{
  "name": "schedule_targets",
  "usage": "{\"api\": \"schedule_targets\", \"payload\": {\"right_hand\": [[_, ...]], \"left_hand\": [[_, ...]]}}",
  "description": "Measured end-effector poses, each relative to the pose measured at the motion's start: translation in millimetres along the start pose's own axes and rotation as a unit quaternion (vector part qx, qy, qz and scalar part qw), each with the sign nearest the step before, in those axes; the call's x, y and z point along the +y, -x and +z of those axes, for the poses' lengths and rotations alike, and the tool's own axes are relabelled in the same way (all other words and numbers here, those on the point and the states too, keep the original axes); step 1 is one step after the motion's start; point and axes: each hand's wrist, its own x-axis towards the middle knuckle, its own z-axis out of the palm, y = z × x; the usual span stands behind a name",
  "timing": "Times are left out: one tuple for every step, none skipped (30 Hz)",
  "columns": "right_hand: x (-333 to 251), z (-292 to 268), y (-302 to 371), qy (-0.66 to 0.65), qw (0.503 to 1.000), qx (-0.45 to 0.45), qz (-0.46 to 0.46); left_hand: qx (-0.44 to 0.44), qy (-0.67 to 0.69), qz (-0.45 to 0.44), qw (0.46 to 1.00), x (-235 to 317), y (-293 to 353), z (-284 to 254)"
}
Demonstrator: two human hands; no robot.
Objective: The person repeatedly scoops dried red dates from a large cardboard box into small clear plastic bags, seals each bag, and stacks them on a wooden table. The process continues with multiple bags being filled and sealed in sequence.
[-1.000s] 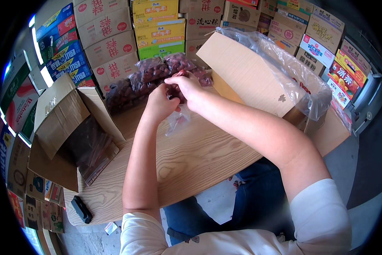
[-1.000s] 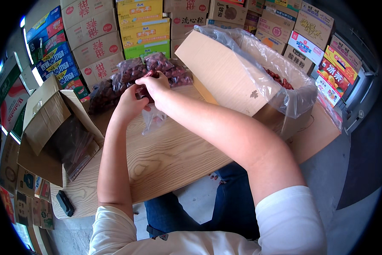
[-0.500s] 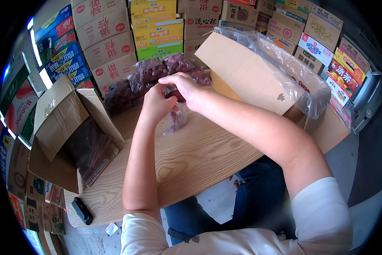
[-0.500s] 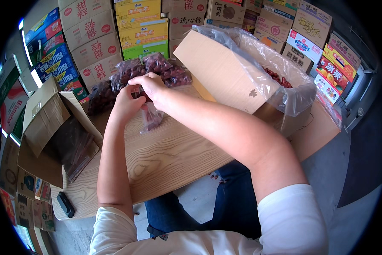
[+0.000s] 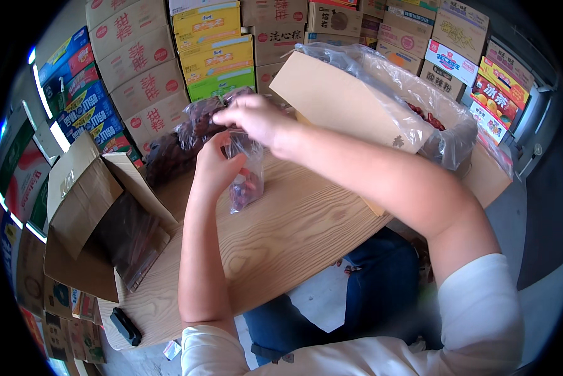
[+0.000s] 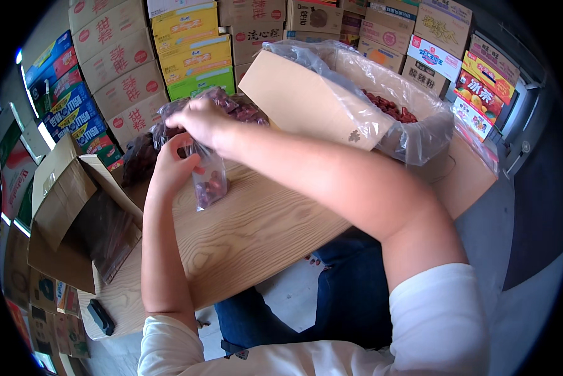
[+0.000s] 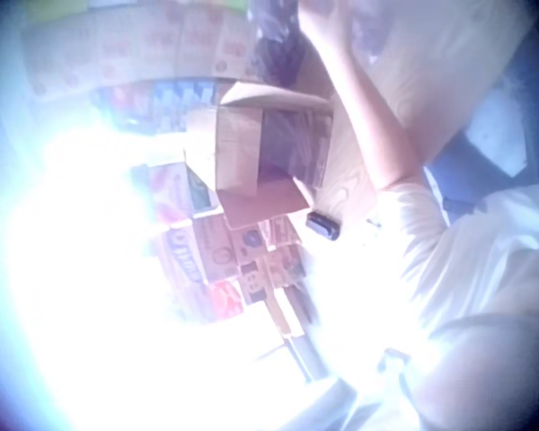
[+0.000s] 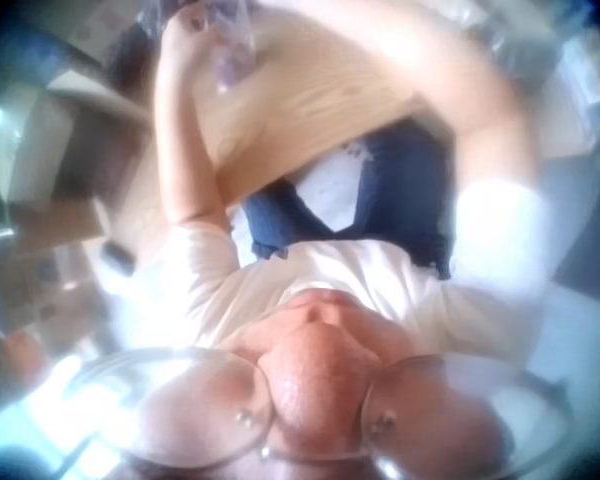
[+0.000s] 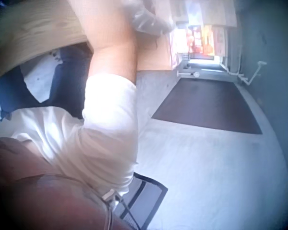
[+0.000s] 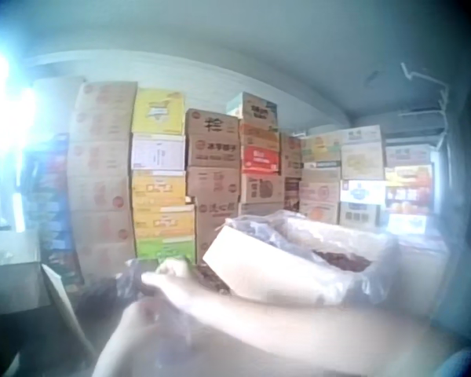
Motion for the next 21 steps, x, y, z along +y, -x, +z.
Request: {"api": "schedule_targets", "payload": {"right_hand": [[-8, -8, -12, 0.076, 0.996, 0.032, -0.044], [-15, -23, -18, 0.146, 0.983, 0.077, -0.084], [-23, -43, -28, 0.218, 0.962, 0.097, -0.133], [-25, -66, -44, 0.370, 0.886, 0.193, -0.203], [-34, -92, -58, 0.435, 0.856, 0.209, -0.185], [-42, -116, -64, 0.491, 0.818, 0.249, -0.167], [-45, -142, -75, 0.510, 0.806, 0.264, -0.140], [-48, -167, -84, 0.520, 0.813, 0.240, -0.104], [-56, -167, -80, 0.555, 0.807, 0.203, -0.013], [-49, -190, -88, 0.578, 0.789, 0.209, 0.011], [-37, -227, -103, 0.609, 0.766, 0.200, 0.049], [-32, -218, -102, 0.596, 0.757, 0.245, 0.107], [-27, -226, -105, 0.624, 0.728, 0.253, 0.128], [-24, -236, -107, 0.646, 0.705, 0.246, 0.156], [-17, -246, -108, 0.652, 0.688, 0.268, 0.170], [-13, -248, -111, 0.656, 0.674, 0.288, 0.182], [-14, -255, -114, 0.655, 0.683, 0.266, 0.185], [-17, -260, -114, 0.654, 0.690, 0.244, 0.191], [-24, -251, -112, 0.652, 0.699, 0.219, 0.195], [-25, -238, -110, 0.638, 0.701, 0.286, 0.143], [-24, -232, -117, 0.646, 0.705, 0.269, 0.116]], "left_hand": [[0.001, -0.001, 0.002, 1.000, 1, 1, 0], [-0.009, 0.003, -0.005, 1.000, 2, 2, -1], [-0.014, -0.005, -0.005, 1.000, 4, 3, 0], [-0.020, -0.011, -0.001, 1.000, 9, 2, 2], [-0.023, -0.021, 0.001, 1.000, 12, 3, 2], [-0.023, -0.019, 0.006, 1.000, 13, 3, 3], [-0.023, -0.017, 0.010, 1.000, 12, 2, 6], [-0.020, -0.017, 0.014, 1.000, 11, 4, 6], [-0.024, -0.018, -0.010, 0.999, 11, 7, -1], [-0.037, -0.008, -0.022, 0.999, 20, 7, 1], [-0.053, 0.003, -0.031, 0.998, 26, 5, 5], [-0.045, -0.003, -0.026, 0.999, 16, 6, -2], [-0.044, -0.005, -0.024, 0.999, 17, 6, -5], [-0.044, -0.006, -0.022, 0.999, 19, 7, -6], [-0.047, -0.006, -0.018, 0.999, 20, 6, -4], [-0.048, -0.024, -0.007, 0.999, 18, 5, -6], [-0.046, -0.031, -0.001, 0.998, 16, 4, -8], [-0.046, -0.036, 0.003, 0.998, 13, 1, -7], [-0.044, -0.044, 0.006, 0.998, 11, 1, -8], [-0.038, -0.027, -0.008, 0.999, 12, 2, -8], [-0.039, -0.021, -0.018, 0.999, 16, 3, -7]]}}
